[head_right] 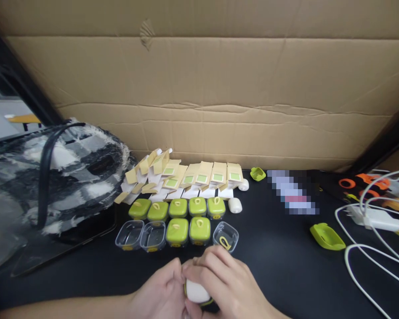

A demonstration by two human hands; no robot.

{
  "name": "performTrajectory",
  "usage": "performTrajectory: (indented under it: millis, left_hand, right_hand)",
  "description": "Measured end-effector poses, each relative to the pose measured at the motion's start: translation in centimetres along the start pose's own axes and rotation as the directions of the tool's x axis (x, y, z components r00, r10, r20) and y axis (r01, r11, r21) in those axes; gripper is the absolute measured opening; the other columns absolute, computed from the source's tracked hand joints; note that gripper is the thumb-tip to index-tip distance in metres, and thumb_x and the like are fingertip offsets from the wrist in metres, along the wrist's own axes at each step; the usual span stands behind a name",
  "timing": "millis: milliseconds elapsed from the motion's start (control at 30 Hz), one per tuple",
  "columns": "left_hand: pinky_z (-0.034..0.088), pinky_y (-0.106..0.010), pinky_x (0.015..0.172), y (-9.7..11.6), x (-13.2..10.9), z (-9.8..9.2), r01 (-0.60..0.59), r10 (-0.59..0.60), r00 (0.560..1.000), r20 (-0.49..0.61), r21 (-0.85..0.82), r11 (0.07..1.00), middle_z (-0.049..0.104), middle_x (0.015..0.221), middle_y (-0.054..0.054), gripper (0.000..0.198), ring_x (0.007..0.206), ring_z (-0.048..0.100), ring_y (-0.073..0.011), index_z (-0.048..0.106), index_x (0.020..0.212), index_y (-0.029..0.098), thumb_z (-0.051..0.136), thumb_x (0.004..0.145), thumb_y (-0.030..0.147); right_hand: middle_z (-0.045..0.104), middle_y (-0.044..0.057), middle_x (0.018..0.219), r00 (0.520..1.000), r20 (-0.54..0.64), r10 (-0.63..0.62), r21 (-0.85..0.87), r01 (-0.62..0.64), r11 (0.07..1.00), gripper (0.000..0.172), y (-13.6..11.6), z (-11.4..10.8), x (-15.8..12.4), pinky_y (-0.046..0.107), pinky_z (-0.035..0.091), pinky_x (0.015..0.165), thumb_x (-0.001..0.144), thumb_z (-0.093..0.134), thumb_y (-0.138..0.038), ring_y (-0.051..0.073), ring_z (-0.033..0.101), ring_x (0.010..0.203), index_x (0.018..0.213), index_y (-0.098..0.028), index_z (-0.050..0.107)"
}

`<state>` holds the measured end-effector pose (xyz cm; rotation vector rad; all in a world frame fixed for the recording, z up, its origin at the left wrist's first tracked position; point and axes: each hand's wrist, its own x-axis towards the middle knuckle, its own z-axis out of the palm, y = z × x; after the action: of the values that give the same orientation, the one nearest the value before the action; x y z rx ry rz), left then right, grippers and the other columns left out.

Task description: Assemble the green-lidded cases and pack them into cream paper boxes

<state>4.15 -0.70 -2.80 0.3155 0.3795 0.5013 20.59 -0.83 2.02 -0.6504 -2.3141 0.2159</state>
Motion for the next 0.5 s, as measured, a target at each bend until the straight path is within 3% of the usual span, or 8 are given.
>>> performTrajectory:
  millis: [167,267,333,433,500]
  left_hand:
    - [0.026,-0.026,0.058,0.0,0.0,-0.1,0.007,-0.008,1.000,0.023,0.025,1.000,0.043,0.070,0.002,0.014,0.062,0.037,-0.0135,0.047,0.072,0.021,0.056,0.064,0.028]
    - [0.024,-0.026,0.057,0.3,0.0,-0.1,0.041,-0.045,0.997,0.055,0.063,0.997,0.051,0.076,0.000,0.024,0.062,0.039,-0.0136,0.052,0.079,0.020,0.056,0.063,0.037]
    - [0.022,-0.025,0.054,0.6,-0.2,0.3,0.026,-0.030,0.998,0.049,0.085,0.996,0.054,0.079,-0.001,0.035,0.061,0.039,-0.0129,0.055,0.084,0.018,0.057,0.062,0.045]
    - [0.015,-0.025,0.049,0.9,-0.9,1.6,-0.036,0.050,0.996,-0.075,0.177,0.983,0.057,0.084,-0.003,0.051,0.054,0.035,-0.0081,0.057,0.088,0.015,0.060,0.065,0.060]
    - [0.012,-0.025,0.047,1.0,-1.4,2.4,-0.085,0.132,0.976,-0.175,0.256,0.963,0.057,0.082,-0.002,0.055,0.049,0.031,-0.0049,0.055,0.091,0.016,0.064,0.066,0.063]
  right_hand:
    - [0.073,0.005,0.089,1.000,-0.022,0.003,0.004,-0.003,1.000,0.038,0.2,0.2,-0.1,0.025,0.057,0.067,0.080,0.065,-0.018,0.018,0.066,0.078,0.117,-0.019,0.057]
    - [0.074,0.006,0.088,0.999,0.007,0.035,0.029,-0.035,0.999,0.030,0.4,-0.1,-0.1,0.026,0.058,0.069,0.086,0.065,-0.033,0.018,0.068,0.079,0.112,-0.018,0.058]
    - [0.074,0.007,0.094,0.999,0.039,0.030,0.028,-0.031,0.999,0.036,0.5,-0.6,-0.2,0.025,0.058,0.074,0.085,0.065,-0.044,0.019,0.070,0.086,0.112,-0.020,0.059]
    - [0.069,0.011,0.116,0.995,0.079,0.061,0.023,-0.063,0.998,0.054,0.6,-1.5,-0.5,0.025,0.056,0.084,0.084,0.066,-0.045,0.021,0.067,0.103,0.130,-0.022,0.048]
    - [0.066,0.010,0.120,0.988,0.077,0.131,0.082,-0.137,0.987,0.054,0.7,-1.9,-0.6,0.025,0.055,0.087,0.085,0.065,-0.029,0.020,0.065,0.108,0.133,-0.023,0.042]
